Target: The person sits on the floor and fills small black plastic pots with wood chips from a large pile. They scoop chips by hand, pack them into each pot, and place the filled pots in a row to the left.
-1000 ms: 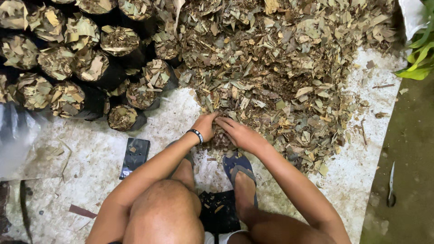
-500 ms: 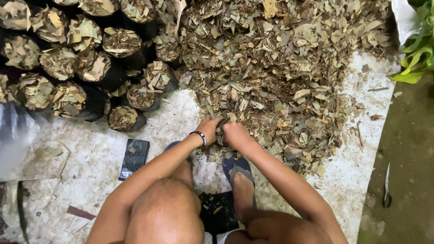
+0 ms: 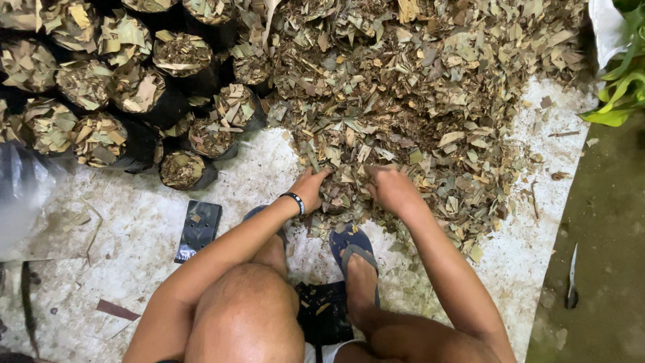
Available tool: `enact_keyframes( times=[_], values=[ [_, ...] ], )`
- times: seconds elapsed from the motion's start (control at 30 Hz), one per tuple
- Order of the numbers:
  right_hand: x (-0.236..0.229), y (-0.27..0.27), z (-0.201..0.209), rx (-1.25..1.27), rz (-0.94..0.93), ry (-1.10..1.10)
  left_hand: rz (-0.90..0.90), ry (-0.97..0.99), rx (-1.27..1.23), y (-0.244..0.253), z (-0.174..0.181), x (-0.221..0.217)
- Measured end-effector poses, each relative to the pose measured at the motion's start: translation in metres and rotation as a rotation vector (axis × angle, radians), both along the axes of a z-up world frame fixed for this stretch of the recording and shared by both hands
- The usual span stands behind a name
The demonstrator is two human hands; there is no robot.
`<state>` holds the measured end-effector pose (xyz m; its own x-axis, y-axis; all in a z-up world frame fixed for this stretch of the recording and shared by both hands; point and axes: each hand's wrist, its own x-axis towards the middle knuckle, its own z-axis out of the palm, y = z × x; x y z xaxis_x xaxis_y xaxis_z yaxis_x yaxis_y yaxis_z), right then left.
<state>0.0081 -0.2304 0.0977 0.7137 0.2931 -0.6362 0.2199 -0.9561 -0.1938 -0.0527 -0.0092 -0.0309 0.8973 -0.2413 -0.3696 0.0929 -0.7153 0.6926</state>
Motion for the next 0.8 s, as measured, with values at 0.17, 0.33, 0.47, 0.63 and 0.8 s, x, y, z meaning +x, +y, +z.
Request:
enact_keyframes(
  times=[0.17,0.33,0.47,0.63,0.8],
  values=[
    [-0.029,0.015,-0.030,0.602,0.657,-0.409,0.005,-0.005,-0.029,0.001,0.004,0.002],
    [-0.036,0.022,-0.033,0.548,0.818,-0.502,0.002,0.063,-0.016,0.001,0.004,0.002],
    [-0.033,0.019,-0.037,0.548,0.732,-0.428,0.023,-0.024,-0.032,0.000,0.001,0.001],
    [-0.040,0.024,-0.074,0.398,0.782,-0.386,0.002,0.034,0.058,-0.009,-0.001,-0.002],
    [-0.055,0.041,-0.109,0.110,0.654,-0.293,0.006,0.118,0.061,-0.015,0.002,-0.003]
  ],
)
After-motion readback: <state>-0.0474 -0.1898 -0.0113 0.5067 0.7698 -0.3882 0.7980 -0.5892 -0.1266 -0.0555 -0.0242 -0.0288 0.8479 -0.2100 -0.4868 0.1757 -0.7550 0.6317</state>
